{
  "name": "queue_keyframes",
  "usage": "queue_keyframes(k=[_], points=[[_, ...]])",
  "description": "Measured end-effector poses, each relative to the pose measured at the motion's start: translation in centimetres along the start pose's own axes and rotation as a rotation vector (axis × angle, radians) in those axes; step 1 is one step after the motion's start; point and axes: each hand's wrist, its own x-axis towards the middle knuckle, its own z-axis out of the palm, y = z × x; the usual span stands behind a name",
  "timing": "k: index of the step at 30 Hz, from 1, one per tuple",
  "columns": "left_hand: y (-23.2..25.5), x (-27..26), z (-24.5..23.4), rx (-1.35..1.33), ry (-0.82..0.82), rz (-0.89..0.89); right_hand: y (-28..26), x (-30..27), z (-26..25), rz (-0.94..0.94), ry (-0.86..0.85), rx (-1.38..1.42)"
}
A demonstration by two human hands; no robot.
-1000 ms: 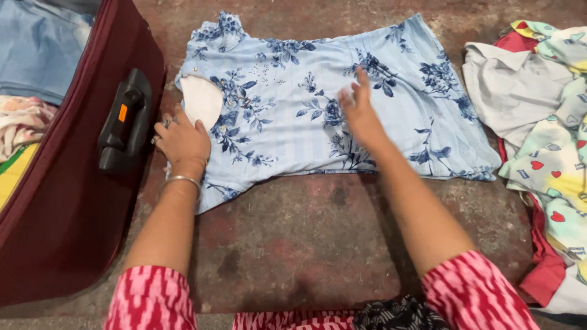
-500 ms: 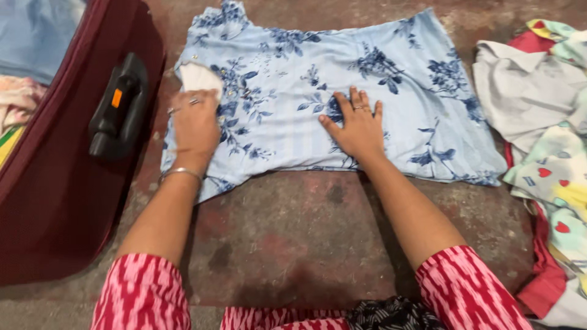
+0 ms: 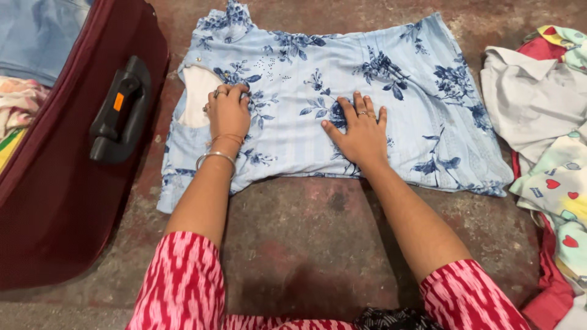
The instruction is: The person folds several garments by hand on the floor next to an open suitcase. They fold a floral dress, a blue floral top, and a yellow heart-patterned top, then place each folded item into the suitcase.
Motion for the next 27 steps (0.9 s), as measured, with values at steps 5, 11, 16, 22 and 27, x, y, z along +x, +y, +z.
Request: queue_keyframes(k=[5, 11, 16, 22, 27], points=[[0.2, 0.2, -0.7, -0.008, -0.045, 0.003, -0.1, 0.1, 0.0, 0.003, -0.008, 0.002], [0.7, 0.1, -1.6, -0.152, -0.018, -0.024, -0.2, 0.1, -0.3, 0.010, -0.023, 0.024], [0.7, -0.1, -1.5, -0.086, 0.048, 0.030, -0.2, 0.0, -0.4, -0.003, 0.010, 0.015], [0.4, -0.1, -1.3, -0.012, 0.033, 0.078, 0.0, 0.0, 0.0, 0.000, 0.043, 0.015], [2.1, -0.1, -2.1, 0.027, 0.081, 0.287, 0.2, -0.2, -0.2, 0.006, 0.093, 0.095]])
